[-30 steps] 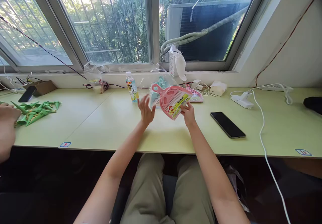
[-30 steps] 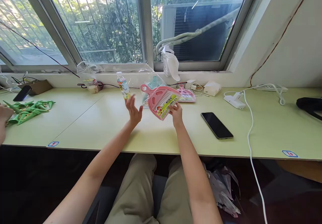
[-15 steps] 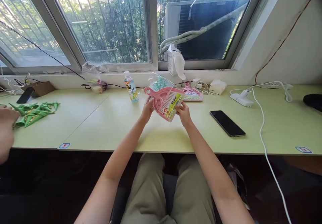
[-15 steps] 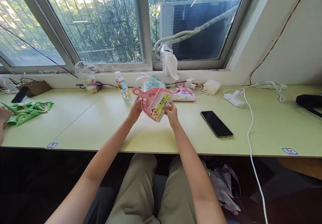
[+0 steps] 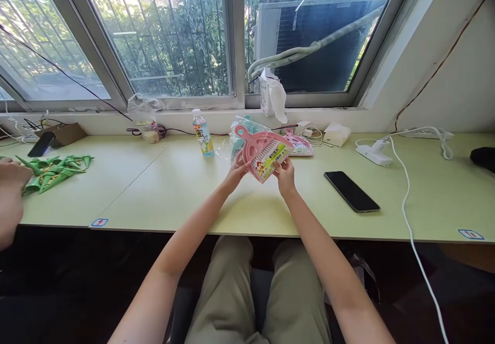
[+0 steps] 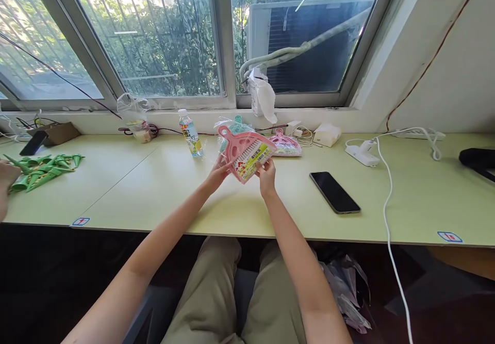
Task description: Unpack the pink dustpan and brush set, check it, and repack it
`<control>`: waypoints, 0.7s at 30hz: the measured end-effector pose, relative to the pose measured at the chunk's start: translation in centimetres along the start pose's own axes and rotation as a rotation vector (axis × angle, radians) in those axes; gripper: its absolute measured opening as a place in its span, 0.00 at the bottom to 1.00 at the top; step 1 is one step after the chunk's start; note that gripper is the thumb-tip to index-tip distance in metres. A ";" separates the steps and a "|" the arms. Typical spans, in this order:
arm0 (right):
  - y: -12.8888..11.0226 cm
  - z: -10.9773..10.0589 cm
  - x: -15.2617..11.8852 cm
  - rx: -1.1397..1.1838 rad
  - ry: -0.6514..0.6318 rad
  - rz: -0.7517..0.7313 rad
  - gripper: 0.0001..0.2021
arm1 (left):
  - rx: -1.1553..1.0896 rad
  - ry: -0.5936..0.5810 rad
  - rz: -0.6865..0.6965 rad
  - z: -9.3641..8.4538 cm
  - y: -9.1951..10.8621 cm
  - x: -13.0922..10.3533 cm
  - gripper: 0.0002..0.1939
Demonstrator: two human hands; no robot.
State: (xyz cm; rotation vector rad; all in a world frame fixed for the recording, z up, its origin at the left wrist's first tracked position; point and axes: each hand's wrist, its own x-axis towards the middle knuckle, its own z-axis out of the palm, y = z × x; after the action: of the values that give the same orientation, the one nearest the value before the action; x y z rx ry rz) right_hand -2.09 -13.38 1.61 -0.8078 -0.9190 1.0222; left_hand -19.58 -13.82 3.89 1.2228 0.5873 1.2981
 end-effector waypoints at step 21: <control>-0.9 -0.8 0.8 0.004 -0.071 0.127 0.16 | 0.081 -0.015 -0.032 -0.3 0.0 -0.4 0.39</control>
State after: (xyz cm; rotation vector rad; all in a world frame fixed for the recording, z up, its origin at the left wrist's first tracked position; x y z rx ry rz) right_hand -0.82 -12.99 2.32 -0.8393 -0.9350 1.1693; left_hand -19.90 -14.09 3.65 1.2841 0.6514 1.2473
